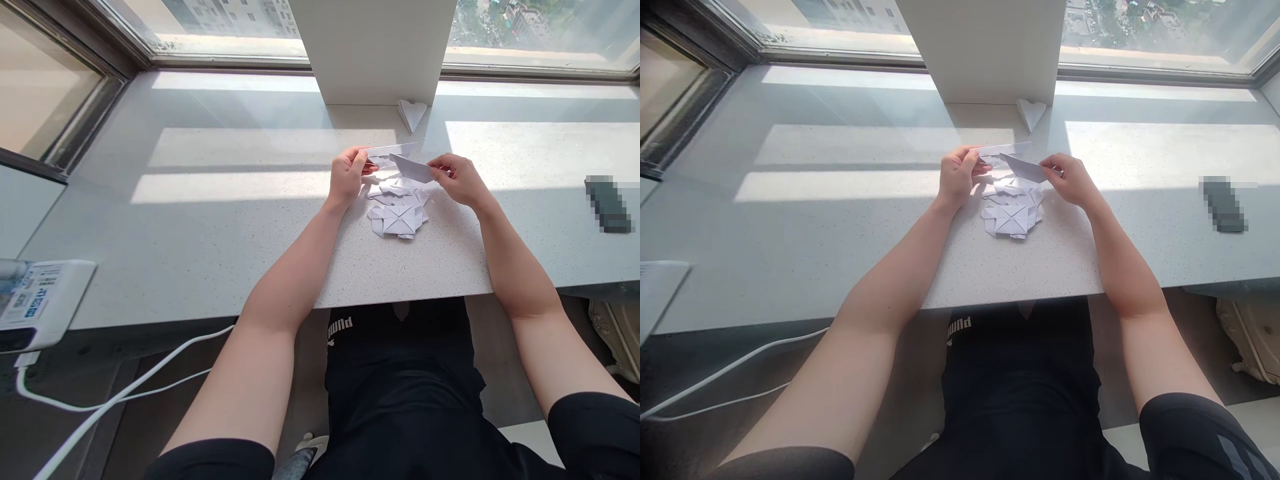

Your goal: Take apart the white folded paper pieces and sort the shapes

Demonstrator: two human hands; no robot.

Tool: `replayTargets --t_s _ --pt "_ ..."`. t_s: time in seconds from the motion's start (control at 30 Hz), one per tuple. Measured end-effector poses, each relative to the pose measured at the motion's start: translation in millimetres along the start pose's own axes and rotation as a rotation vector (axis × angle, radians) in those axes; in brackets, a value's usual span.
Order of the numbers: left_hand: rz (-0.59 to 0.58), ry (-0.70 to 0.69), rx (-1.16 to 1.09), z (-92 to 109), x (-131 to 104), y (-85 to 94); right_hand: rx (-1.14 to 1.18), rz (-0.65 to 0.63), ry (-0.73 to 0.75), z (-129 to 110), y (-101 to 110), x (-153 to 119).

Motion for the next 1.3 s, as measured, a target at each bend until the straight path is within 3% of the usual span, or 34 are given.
replayTargets --t_s 0.23,0.37,0.53,0.7,0.9,1.1,1.3 --pt "-0.046 -0.025 0.113 9 -7 -8.1 0.123 0.043 -0.06 20 -17 4" --pt "-0.067 -0.044 0.142 14 -11 -10.2 0.14 0.072 -0.082 24 -13 6" --pt "-0.055 -0.064 0.177 16 -12 -10.3 0.206 0.071 -0.056 21 -5 5" --pt "-0.137 -0.067 0.167 14 -14 -18.1 0.233 0.052 -0.062 19 -17 4" --pt "-0.128 0.008 0.038 22 -20 -20.8 0.165 0.058 -0.113 18 -29 4" --pt "-0.158 0.026 0.056 25 -23 -20.5 0.129 0.078 -0.093 10 -30 5" --pt "-0.077 -0.05 0.137 15 -17 -14.2 0.055 0.051 -0.055 -4 -24 -1"
Point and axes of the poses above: each hand's wrist, its own x-axis towards the middle knuckle, its own y-axis out of the back of the hand, z = x × y, the point moved 7 cm from there along x, towards the middle knuckle, and after that the axes turned 4 degrees about y, right-handed, at the moved point
